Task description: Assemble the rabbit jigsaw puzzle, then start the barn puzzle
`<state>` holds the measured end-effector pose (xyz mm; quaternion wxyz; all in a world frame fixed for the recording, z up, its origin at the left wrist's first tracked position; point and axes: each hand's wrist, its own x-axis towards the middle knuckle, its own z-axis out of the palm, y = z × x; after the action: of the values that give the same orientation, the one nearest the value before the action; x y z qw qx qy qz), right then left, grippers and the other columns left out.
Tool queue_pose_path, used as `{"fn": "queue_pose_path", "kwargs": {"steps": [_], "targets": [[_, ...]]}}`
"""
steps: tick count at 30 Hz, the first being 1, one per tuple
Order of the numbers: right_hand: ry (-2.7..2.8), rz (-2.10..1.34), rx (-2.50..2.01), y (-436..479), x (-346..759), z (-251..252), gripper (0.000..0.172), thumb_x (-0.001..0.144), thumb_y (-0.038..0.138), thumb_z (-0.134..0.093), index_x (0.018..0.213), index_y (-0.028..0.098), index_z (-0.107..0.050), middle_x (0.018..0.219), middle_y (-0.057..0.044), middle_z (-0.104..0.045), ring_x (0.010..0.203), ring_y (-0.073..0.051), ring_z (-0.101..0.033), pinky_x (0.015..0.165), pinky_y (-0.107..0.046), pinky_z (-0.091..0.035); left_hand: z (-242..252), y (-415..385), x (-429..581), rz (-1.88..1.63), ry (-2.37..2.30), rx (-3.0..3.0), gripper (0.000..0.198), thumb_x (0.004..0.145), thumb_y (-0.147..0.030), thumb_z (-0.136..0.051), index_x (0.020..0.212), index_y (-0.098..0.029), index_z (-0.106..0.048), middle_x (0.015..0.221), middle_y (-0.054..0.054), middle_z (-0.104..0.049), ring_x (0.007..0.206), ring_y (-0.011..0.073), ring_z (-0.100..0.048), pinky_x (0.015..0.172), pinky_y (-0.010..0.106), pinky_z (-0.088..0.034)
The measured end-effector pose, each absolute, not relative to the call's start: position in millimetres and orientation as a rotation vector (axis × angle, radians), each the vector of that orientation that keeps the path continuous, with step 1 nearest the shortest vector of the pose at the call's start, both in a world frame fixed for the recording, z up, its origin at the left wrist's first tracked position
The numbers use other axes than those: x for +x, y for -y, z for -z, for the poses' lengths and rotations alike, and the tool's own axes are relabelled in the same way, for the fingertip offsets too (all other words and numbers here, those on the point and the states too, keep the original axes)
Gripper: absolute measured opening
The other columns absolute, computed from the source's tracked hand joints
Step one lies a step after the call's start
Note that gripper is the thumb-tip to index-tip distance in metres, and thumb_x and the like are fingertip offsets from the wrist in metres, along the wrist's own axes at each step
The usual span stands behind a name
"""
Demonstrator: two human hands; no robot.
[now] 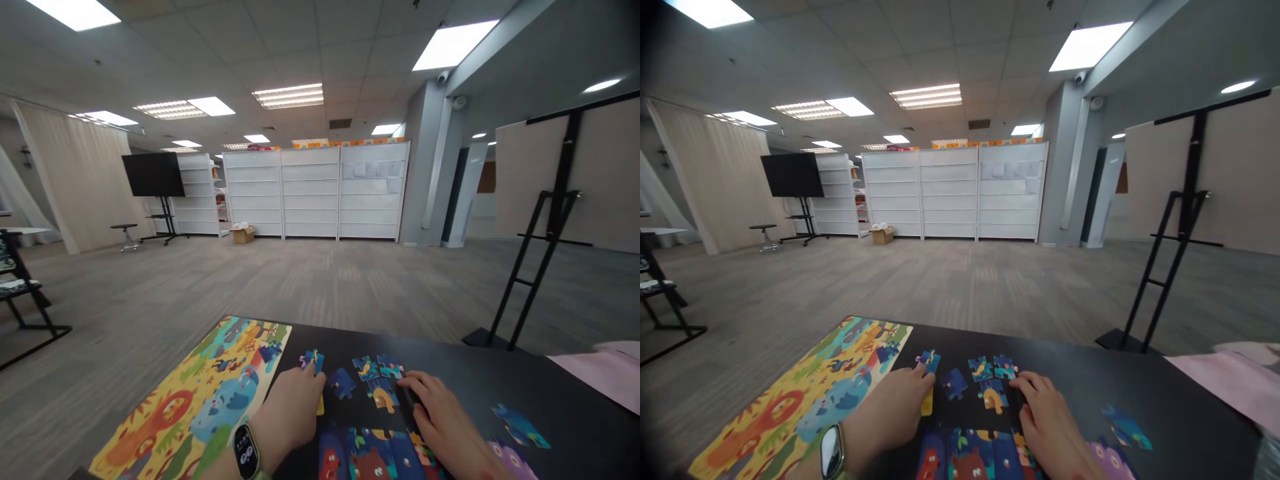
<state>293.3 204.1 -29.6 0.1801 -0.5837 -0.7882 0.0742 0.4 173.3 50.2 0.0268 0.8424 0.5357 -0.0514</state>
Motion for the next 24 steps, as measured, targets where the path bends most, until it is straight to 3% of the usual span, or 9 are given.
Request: {"fn": "queue_pose_path", "kwargs": {"steps": [6,12,15,17,24], "targets": [[2.264,-0.193,-1.648,-206.1,293.7,32.5,0.047,0.084,0.017,-0.04,0.122,0.02,-0.067,0.135,-0.013,-0.059,0.125,-0.029,-0.055,0.106,-0.048,-0.044,-50.1,-176.3,-10.0,0.122,-1.58,2.595,0.041,0.065,-0.012,-0.066,0.107,-0.011,-0.069,0.112,0.021,-0.07,0.097,0.0407,-0.07,0.085,0.05,-0.059],[2.251,-0.18,-1.655,-203.1,291.8,29.9,0.047,0.083,0.014,-0.04,0.121,0.021,-0.067,0.133,-0.012,-0.061,0.124,-0.027,-0.056,0.105,-0.045,-0.045,-51.8,-185.7,-17.2,-0.021,-1.531,2.562,0.035,0.066,-0.014,-0.065,0.101,-0.019,-0.07,0.103,0.015,-0.074,0.097,0.0382,-0.071,0.081,0.044,-0.056],[2.239,-0.182,-1.636,-202.1,291.5,30.7,0.047,0.083,0.012,-0.041,0.121,0.021,-0.067,0.133,-0.012,-0.061,0.125,-0.027,-0.055,0.105,-0.044,-0.044,-50.7,-195.9,-24.0,-0.159,-1.502,2.522,0.027,0.08,-0.017,-0.054,0.101,-0.022,-0.07,0.093,0.011,-0.074,0.091,0.0324,-0.071,0.077,0.038,-0.053],[2.224,-0.178,-1.63,-202.2,291.6,31.5,0.047,0.083,0.012,-0.041,0.121,0.02,-0.067,0.133,-0.012,-0.061,0.125,-0.027,-0.055,0.105,-0.045,-0.044,-46.3,-204.3,-28.6,-0.255,-1.467,2.484,0.033,0.086,-0.014,-0.044,0.105,-0.023,-0.069,0.091,0.008,-0.073,0.089,0.0278,-0.07,0.076,0.034,-0.05],[2.216,-0.193,-1.632,-200.4,290.4,28.7,0.047,0.081,0.009,-0.042,0.119,0.021,-0.067,0.132,-0.011,-0.061,0.123,-0.026,-0.055,0.103,-0.043,-0.043,-28.6,-221.3,-35.9,-0.401,-1.297,2.22,0.038,0.08,-0.011,-0.044,0.108,-0.021,-0.068,0.067,-0.003,-0.057,0.065,0.0158,-0.063,0.059,0.022,-0.045]]}}
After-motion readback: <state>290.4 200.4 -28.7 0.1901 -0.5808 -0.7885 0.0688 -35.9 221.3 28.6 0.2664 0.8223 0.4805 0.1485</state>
